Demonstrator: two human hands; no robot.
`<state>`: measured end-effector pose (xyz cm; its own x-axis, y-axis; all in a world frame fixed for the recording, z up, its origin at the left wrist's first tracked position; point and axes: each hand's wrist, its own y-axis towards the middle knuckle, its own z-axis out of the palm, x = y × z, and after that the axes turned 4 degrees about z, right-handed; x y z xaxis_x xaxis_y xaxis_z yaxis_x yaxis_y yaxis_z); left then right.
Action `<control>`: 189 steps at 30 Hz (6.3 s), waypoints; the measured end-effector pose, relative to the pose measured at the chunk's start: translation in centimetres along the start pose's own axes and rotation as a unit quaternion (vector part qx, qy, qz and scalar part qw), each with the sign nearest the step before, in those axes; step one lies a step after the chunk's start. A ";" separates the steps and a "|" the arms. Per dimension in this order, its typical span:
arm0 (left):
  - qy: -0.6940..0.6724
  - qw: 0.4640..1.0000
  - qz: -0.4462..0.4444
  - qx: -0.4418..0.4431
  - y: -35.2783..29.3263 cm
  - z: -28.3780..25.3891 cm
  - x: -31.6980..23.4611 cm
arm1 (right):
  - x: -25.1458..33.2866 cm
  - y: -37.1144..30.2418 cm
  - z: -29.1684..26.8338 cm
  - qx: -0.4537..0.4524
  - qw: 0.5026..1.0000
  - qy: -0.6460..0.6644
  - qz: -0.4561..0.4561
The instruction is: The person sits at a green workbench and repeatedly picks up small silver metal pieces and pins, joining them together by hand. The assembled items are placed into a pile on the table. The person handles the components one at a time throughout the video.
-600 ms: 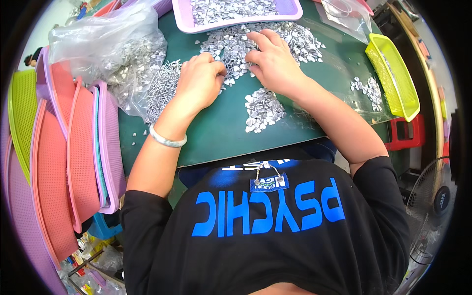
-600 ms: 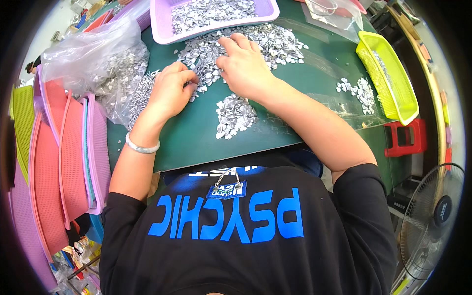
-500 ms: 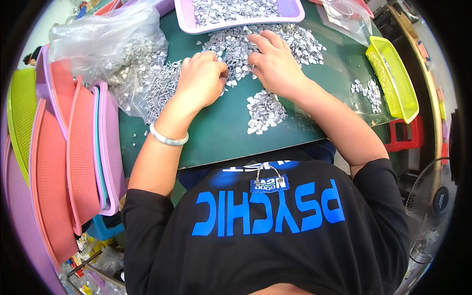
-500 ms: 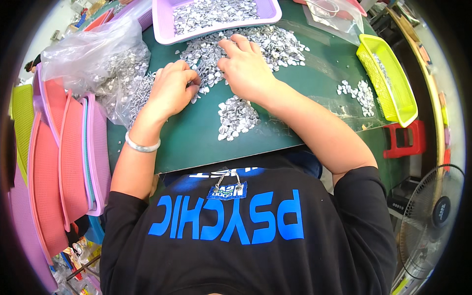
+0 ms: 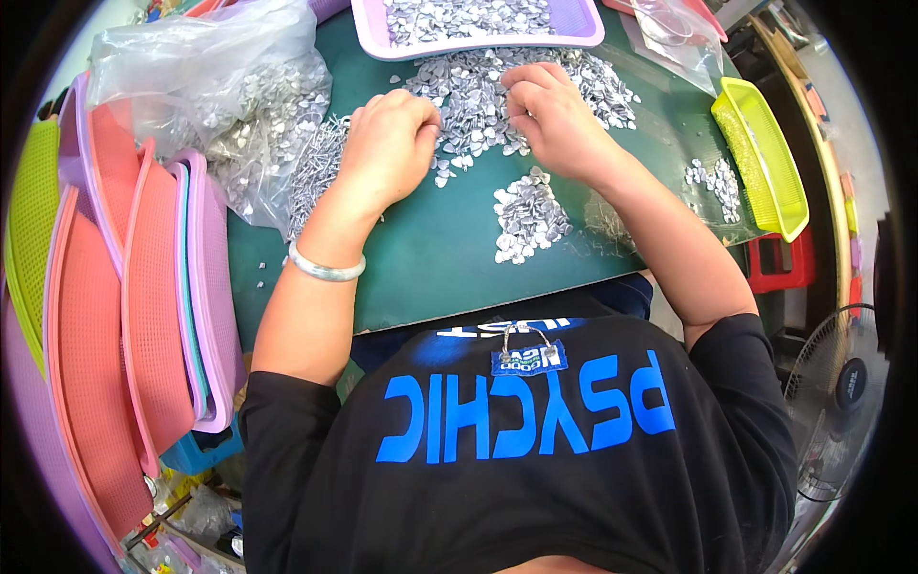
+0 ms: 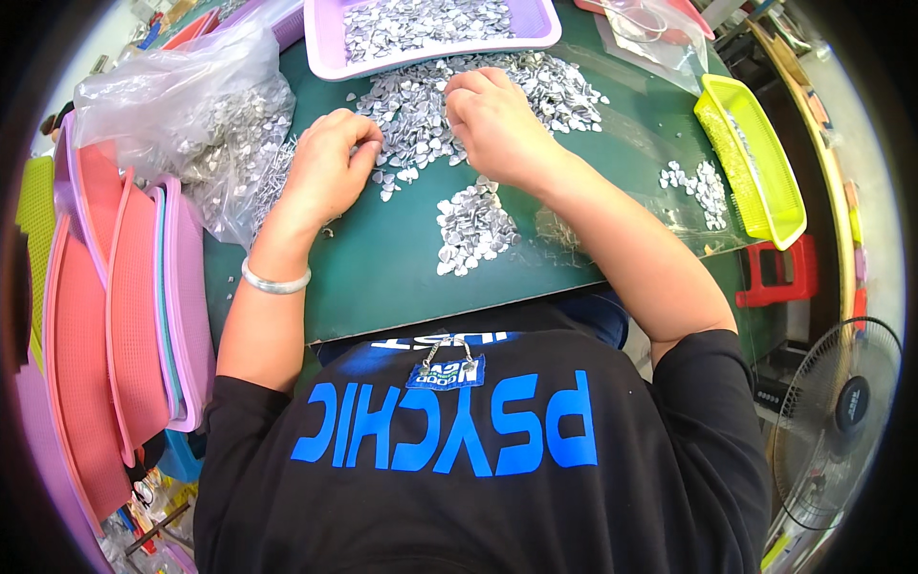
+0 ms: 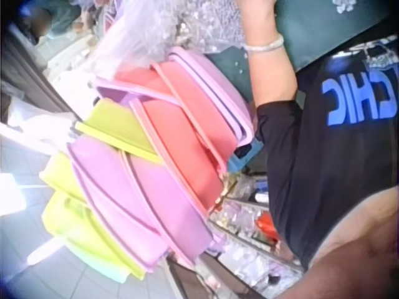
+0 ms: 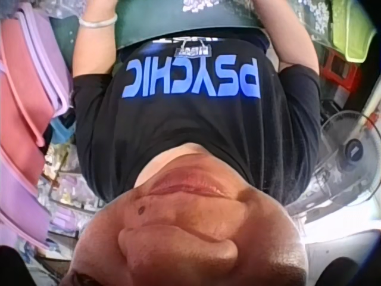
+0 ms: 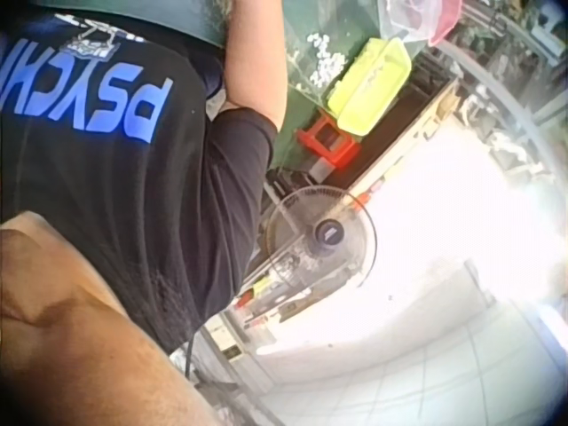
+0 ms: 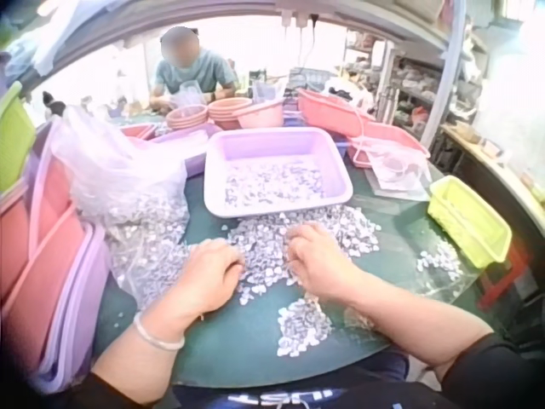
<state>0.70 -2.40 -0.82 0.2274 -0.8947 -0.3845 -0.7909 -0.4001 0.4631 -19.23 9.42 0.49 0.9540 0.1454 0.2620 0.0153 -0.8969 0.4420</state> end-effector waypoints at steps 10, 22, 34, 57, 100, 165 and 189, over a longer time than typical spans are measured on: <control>0.062 0.996 -0.044 0.040 0.5 1.4 -2.4 | -0.6 0.0 -0.4 0.005 0.997 -0.062 -0.042; 0.080 0.991 -0.078 0.073 1.2 1.8 -2.7 | 1.9 0.8 -0.9 0.091 0.973 -0.205 -0.055; -0.238 0.955 -0.175 0.001 0.7 0.7 -0.2 | 0.3 2.0 -0.9 0.048 0.998 -0.028 -0.027; -0.688 0.655 -0.311 -0.018 0.5 -0.1 1.2 | 3.9 1.0 2.1 0.135 0.986 -0.082 0.049; 0.006 0.982 -0.074 0.171 0.1 -1.5 0.1 | 3.2 3.0 1.6 0.152 0.977 -0.056 -0.136; -0.037 0.981 -0.133 0.138 -0.3 -5.0 2.3 | -1.5 7.8 -4.1 -0.109 0.991 -0.066 0.048; -0.108 0.972 -0.069 0.199 -0.6 -2.2 0.3 | 4.6 0.2 0.8 0.235 0.966 0.112 0.014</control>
<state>2.53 -2.89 0.51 0.2564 -0.7579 -0.5999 -0.9280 -0.3665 0.0664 -14.57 9.58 1.15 0.8686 0.1570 0.4700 0.1736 -0.9848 0.0080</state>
